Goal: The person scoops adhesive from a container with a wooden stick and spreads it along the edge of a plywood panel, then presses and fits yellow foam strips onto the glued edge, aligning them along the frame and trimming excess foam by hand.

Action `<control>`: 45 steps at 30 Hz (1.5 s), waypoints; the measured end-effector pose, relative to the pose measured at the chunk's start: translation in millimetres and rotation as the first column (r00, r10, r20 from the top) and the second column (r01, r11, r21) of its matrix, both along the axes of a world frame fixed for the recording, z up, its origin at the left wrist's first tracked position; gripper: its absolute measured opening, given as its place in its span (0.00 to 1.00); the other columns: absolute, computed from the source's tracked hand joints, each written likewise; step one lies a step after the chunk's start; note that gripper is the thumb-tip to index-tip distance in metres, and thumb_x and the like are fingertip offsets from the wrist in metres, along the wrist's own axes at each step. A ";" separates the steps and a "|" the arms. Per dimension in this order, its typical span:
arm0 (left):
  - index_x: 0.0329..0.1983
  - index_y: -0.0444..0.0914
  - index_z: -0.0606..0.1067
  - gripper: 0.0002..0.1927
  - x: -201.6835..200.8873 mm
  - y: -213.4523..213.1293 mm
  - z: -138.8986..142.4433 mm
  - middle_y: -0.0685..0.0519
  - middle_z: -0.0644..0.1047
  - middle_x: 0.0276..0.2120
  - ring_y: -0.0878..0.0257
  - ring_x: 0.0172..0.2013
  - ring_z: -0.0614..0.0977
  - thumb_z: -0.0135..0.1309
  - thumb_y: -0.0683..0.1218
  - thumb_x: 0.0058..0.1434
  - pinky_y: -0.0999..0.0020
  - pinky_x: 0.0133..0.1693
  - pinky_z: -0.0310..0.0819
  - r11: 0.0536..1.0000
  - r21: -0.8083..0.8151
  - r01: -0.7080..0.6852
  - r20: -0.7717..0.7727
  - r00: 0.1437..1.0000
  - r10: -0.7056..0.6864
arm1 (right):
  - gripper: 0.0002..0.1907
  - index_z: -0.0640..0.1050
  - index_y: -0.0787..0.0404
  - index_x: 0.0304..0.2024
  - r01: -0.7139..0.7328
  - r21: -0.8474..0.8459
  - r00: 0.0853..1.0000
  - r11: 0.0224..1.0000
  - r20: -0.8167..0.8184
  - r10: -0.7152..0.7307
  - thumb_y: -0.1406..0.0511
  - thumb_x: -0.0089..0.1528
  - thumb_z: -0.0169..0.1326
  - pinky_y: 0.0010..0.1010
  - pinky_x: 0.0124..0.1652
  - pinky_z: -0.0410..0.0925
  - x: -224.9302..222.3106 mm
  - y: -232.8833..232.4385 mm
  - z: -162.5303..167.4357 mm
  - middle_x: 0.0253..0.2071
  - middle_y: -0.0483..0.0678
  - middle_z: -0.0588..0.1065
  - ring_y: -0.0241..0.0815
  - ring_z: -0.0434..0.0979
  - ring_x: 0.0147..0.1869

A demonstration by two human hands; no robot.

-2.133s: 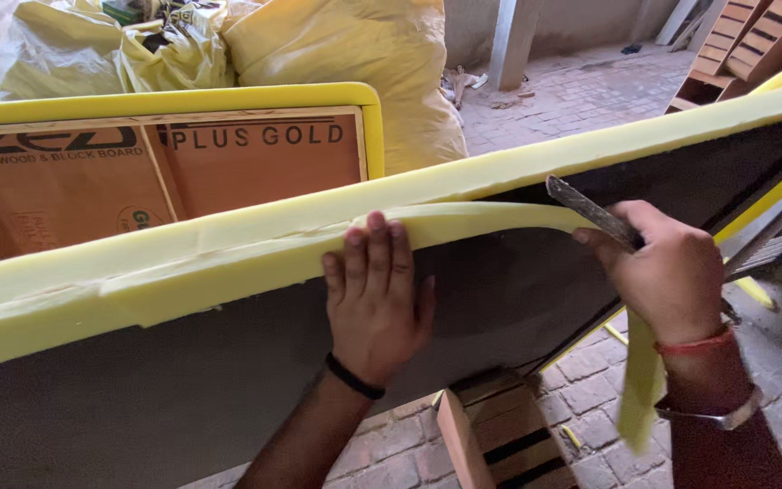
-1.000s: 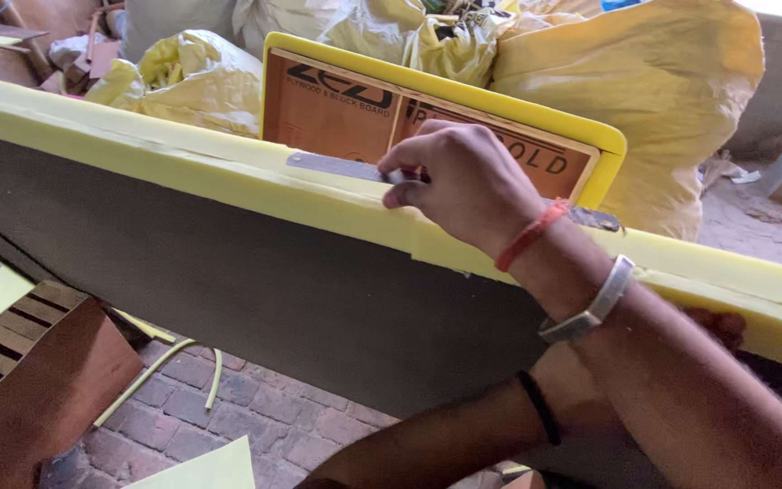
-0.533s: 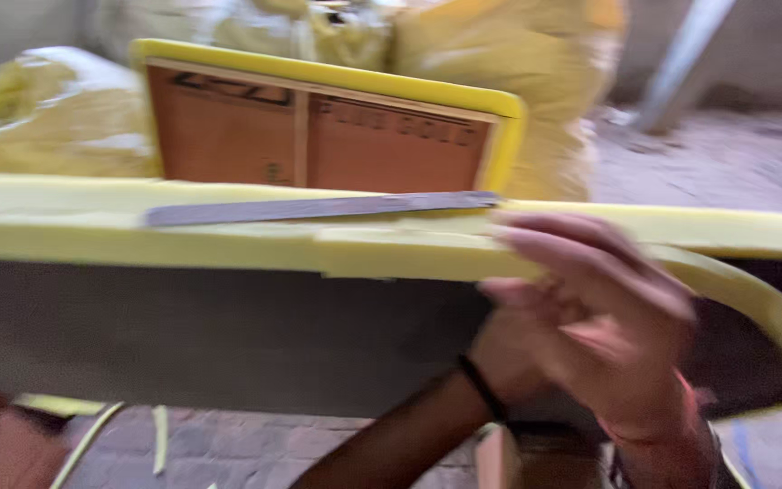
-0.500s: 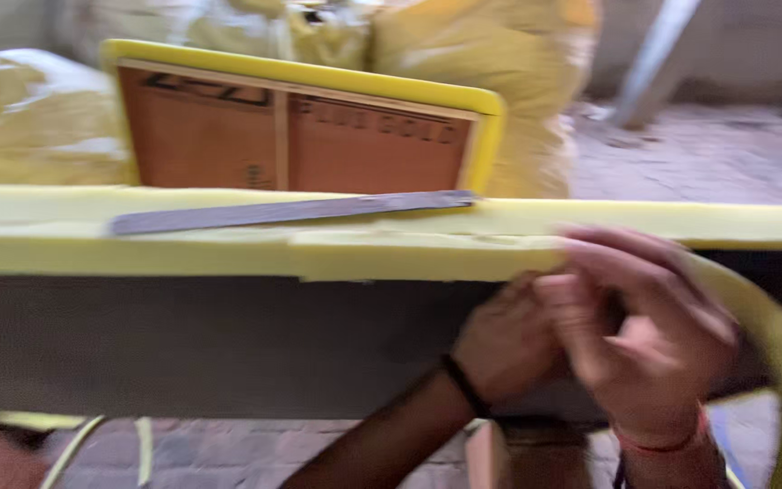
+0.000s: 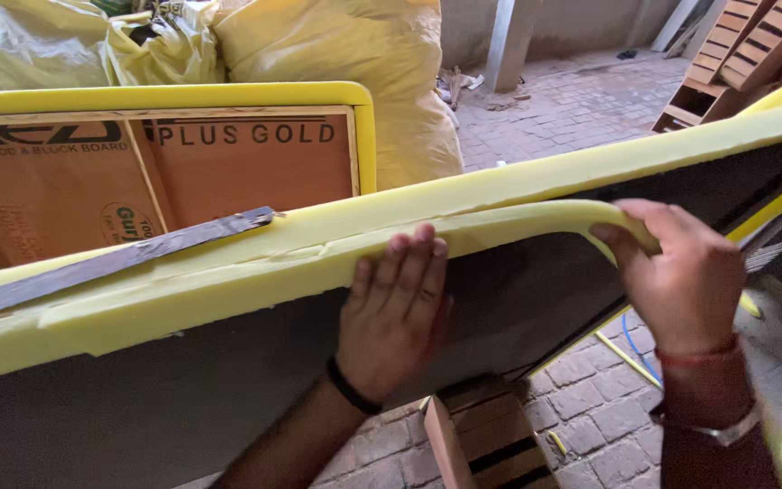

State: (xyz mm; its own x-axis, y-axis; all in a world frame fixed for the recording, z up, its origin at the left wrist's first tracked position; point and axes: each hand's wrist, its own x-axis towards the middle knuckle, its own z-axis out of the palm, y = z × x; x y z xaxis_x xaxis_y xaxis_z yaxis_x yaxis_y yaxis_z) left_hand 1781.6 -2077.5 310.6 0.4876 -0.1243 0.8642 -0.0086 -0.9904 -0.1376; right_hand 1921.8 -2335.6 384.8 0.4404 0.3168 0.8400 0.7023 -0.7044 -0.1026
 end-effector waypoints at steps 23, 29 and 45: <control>0.41 0.41 0.82 0.27 21.8 -24.4 108.4 0.52 0.84 0.38 0.58 0.40 0.84 0.65 0.67 0.55 0.56 0.49 0.72 0.994 -0.034 -0.102 -0.009 0.995 0.102 | 0.21 0.84 0.51 0.35 -0.025 -0.325 0.994 0.945 -0.107 -0.010 0.44 0.56 0.67 0.37 0.30 0.73 37.0 3.0 46.3 0.21 0.44 0.79 0.43 0.81 0.24; 0.38 0.38 0.81 0.28 67.3 -65.5 110.4 0.52 0.84 0.41 0.59 0.43 0.85 0.66 0.65 0.48 0.61 0.43 0.76 1.000 -0.006 -0.006 -0.020 1.000 0.006 | 0.21 0.84 0.53 0.36 -0.047 -0.278 0.998 0.959 -0.052 0.034 0.45 0.56 0.66 0.37 0.31 0.73 55.7 -18.0 34.7 0.24 0.45 0.80 0.43 0.81 0.27; 0.50 0.40 0.81 0.32 100.5 -107.9 108.7 0.51 0.84 0.41 0.58 0.43 0.85 0.68 0.64 0.48 0.60 0.44 0.77 0.999 -0.042 0.001 -0.009 1.000 -0.001 | 0.22 0.81 0.57 0.37 0.019 -0.075 0.998 0.997 0.066 -0.014 0.46 0.67 0.63 0.34 0.40 0.74 136.7 -130.9 16.6 0.33 0.46 0.81 0.40 0.83 0.37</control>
